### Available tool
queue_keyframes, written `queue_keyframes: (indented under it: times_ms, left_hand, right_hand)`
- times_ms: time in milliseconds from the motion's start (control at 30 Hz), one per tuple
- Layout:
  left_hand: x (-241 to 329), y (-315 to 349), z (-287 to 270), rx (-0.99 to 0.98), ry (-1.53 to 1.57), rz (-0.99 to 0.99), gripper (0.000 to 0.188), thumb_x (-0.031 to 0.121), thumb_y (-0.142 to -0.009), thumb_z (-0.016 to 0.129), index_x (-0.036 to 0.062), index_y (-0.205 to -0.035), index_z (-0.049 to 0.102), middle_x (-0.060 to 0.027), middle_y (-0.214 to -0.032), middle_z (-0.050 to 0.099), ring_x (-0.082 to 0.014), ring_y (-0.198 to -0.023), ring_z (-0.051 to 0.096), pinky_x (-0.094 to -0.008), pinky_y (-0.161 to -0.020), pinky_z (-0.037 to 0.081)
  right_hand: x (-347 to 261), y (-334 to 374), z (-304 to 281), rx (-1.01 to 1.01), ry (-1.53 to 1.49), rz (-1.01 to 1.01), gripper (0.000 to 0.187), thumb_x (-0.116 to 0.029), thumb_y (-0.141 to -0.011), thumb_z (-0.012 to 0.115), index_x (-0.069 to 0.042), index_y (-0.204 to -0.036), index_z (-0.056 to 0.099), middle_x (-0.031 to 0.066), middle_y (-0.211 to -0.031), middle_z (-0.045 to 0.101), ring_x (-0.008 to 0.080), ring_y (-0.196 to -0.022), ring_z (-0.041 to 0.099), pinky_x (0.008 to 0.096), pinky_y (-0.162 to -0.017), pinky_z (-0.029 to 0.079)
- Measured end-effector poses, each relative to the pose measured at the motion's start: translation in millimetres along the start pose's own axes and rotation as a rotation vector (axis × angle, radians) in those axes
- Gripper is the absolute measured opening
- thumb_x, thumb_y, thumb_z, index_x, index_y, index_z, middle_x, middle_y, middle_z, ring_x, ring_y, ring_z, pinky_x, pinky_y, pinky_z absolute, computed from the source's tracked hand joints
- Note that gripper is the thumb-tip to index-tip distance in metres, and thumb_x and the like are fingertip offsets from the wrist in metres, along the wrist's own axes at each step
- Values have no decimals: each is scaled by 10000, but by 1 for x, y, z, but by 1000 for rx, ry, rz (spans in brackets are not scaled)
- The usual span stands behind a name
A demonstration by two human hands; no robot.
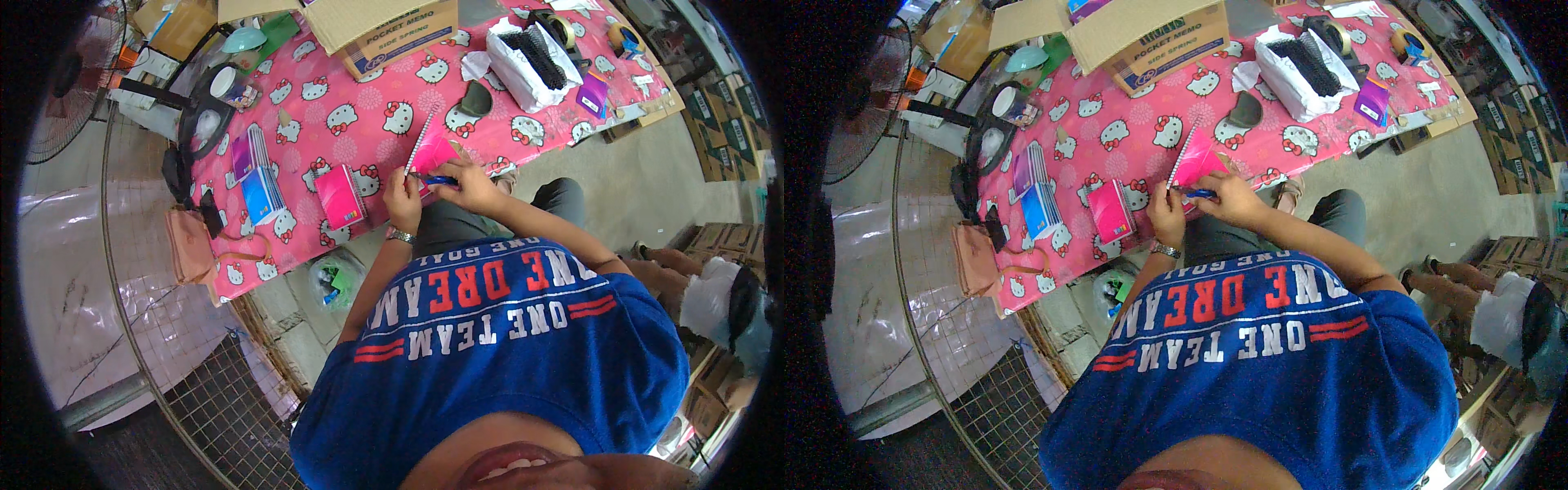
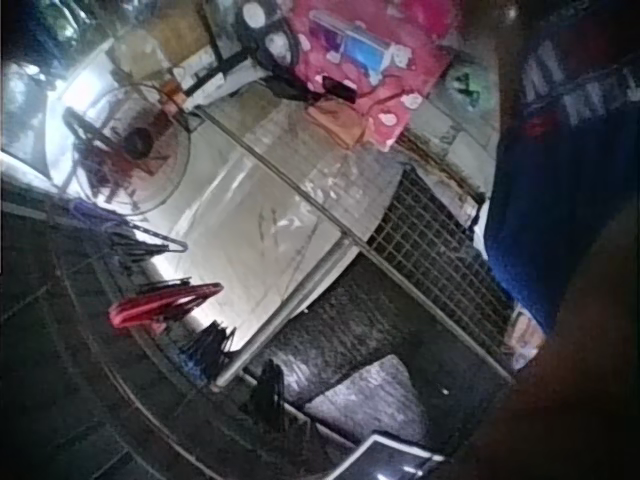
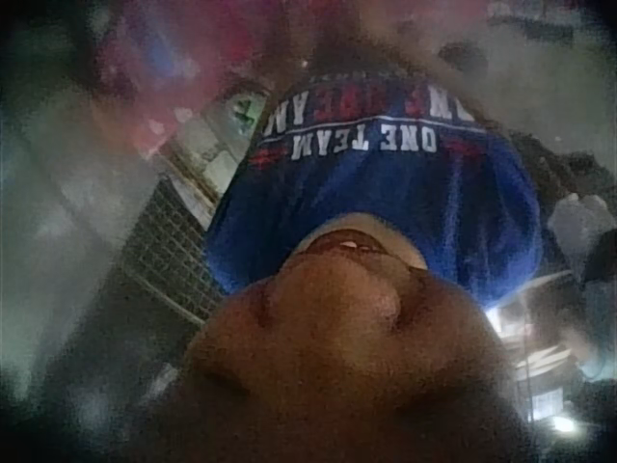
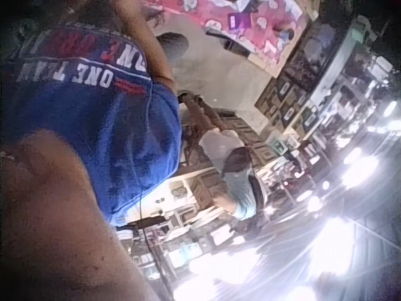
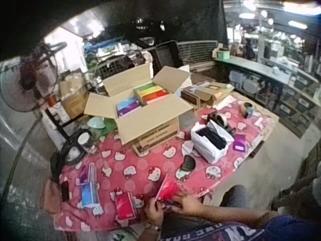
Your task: The person assembles small notebooks by inserting spiral binding through holes in the paper and covers, and then trims the excess binding with a tool.
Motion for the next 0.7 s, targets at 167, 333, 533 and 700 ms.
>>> queue_keyframes:
  times_ms: [167,333,533,700]
  left_hand:
    - [-8,5,1,-5,53,-57,96,50,-900,543,6,-977,578,-123,-764,592,-229,-668,594,-363,-621,466]
    - [-10,-1,-16,-37,54,-275,171,107,-916,573,-12,-1036,600,-163,-917,655,-284,-781,646,-371,-684,497]
    - [11,-50,-115,158,-102,-116,134,132,-887,619,49,-993,614,-59,-879,634,-210,-808,577,-348,-764,449]
    - [-11,-92,-138,-141,-754,-254,198,178,-855,569,105,-1028,633,-108,-999,654,-291,-938,587,-464,-863,414]
  right_hand:
    - [-1,-1,15,-300,-809,692,208,-224,-924,614,-23,-967,646,18,-812,630,77,-802,599,250,-666,457]
    - [12,-8,0,-187,-427,324,305,-253,-867,677,-1,-1038,654,85,-882,667,148,-799,626,298,-689,494]
    - [64,0,-66,-4,327,181,426,-253,-761,732,-51,-1123,633,155,-1018,620,325,-948,619,412,-821,496]
    - [102,7,-67,36,553,103,410,-260,-743,723,-87,-1097,611,142,-1058,584,338,-1080,551,469,-905,439]
Point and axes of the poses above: each hand's wrist, its own y-axis away from the middle knuckle, its own z-axis out of the palm, x = y × z, the point moved 3 cm from there along -y, towards the middle knuckle
